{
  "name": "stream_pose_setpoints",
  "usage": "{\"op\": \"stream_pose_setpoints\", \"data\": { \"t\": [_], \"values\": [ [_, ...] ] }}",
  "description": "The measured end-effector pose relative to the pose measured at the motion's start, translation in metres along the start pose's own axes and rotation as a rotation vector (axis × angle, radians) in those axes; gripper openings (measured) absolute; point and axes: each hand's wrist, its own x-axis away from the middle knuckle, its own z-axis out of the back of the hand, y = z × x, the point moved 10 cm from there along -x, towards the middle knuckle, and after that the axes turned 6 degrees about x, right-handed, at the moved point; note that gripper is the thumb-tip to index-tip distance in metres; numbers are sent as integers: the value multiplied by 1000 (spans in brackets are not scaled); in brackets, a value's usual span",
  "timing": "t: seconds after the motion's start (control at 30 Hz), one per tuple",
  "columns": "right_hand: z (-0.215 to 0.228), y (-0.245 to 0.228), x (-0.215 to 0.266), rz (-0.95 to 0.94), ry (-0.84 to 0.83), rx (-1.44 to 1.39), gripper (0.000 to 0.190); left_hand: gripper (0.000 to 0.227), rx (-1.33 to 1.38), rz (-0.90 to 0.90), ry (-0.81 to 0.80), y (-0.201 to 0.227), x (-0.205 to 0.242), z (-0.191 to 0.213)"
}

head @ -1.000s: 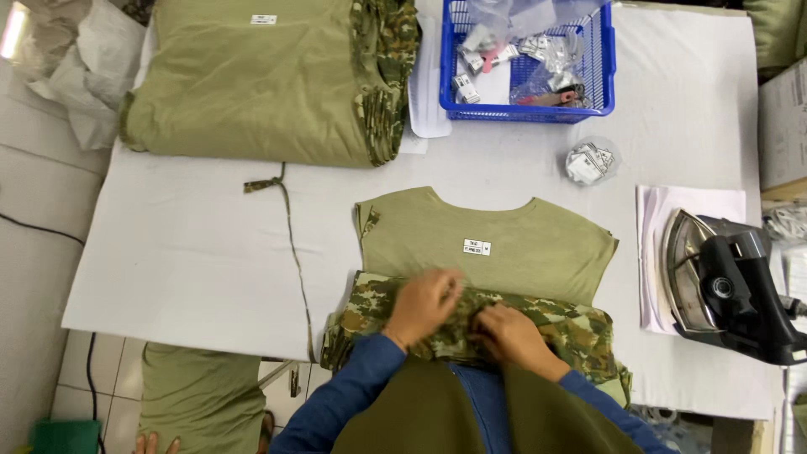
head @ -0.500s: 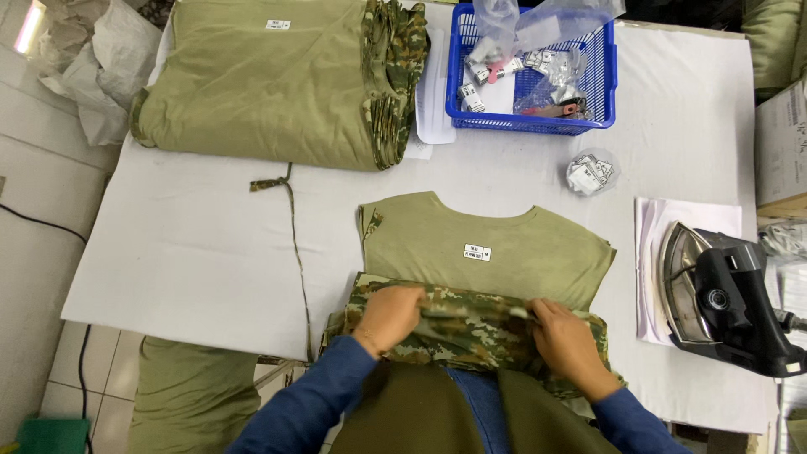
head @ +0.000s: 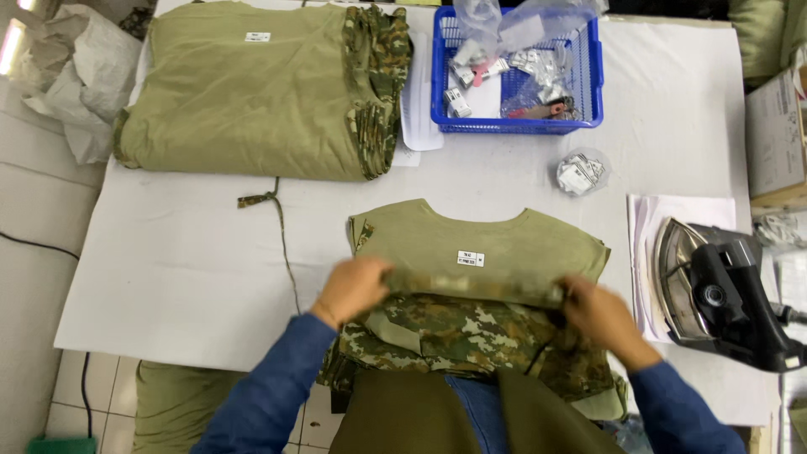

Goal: The person irons a camouflage-patterned shirt laid flat on a white table. They repeatedly place small white labels on the shirt's back collar area and press them with a steam iron. The person also smooths the fabric with their hands between ironing passes.

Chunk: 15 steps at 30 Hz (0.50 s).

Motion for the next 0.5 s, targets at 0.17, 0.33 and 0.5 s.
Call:
{"op": "stream_pose_setpoints", "data": {
  "t": [0.17,0.33,0.5],
  "values": [
    [-25,61,-114,-92,247,-278,36,32,119,78,340,-48,-83,25],
    [0,33,-91,-145,321,-376,51,33,212,114,515,-60,-100,15],
    [32,28,-75,-65,809,-3,13,22,-1,-53,828,-42,-69,42]
  ]
}}
